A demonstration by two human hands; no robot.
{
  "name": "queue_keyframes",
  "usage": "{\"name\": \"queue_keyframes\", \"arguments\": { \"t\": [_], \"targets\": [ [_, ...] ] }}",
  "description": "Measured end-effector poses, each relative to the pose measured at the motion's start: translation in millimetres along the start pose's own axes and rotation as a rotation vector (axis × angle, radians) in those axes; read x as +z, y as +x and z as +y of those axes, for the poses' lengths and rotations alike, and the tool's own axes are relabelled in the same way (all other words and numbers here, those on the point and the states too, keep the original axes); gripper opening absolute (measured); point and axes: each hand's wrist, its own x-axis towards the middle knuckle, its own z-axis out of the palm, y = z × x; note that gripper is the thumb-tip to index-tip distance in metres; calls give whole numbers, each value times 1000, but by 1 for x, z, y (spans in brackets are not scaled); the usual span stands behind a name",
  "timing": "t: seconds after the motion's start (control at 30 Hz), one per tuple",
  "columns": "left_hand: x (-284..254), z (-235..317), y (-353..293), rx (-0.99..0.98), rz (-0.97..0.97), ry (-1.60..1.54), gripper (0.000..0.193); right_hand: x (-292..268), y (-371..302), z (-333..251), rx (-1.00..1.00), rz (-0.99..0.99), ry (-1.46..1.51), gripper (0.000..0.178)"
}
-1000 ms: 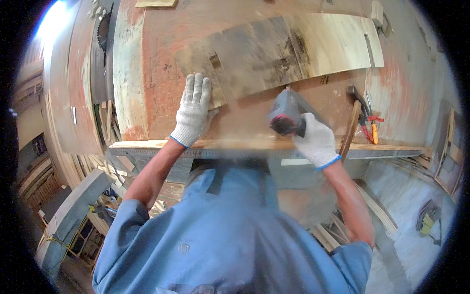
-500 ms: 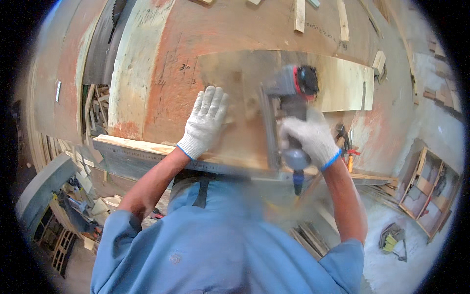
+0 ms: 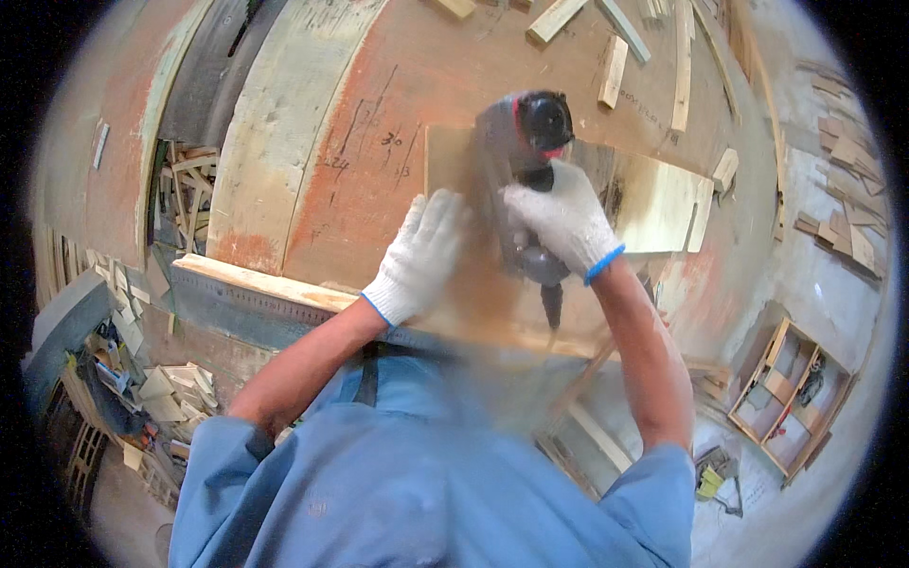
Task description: The person assembles wooden pieces on a workbench using a nail gun, hammer, and pliers. They position and fasten curved and straight wooden parts, then remove excess material and adjust components to fit together.
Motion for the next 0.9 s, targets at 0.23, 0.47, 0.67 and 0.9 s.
{"name": "queue_keyframes", "arguments": {
  "t": [0.23, 0.47, 0.67, 0.9],
  "targets": [
    [0, -2, -1, 8, -20, 6, 63, 6, -5, -1, 18, 24, -18, 21],
    [2, -2, -2, 18, -34, 40, 64, 15, -10, 8, 44, 82, 39, 18],
    [5, -3, -2, 18, -10, 64, 63, 11, -13, -1, -9, 8, -77, 18],
    [2, -4, -3, 49, -87, 74, 62, 28, -2, -7, -5, 12, -54, 23]
  ]
}}
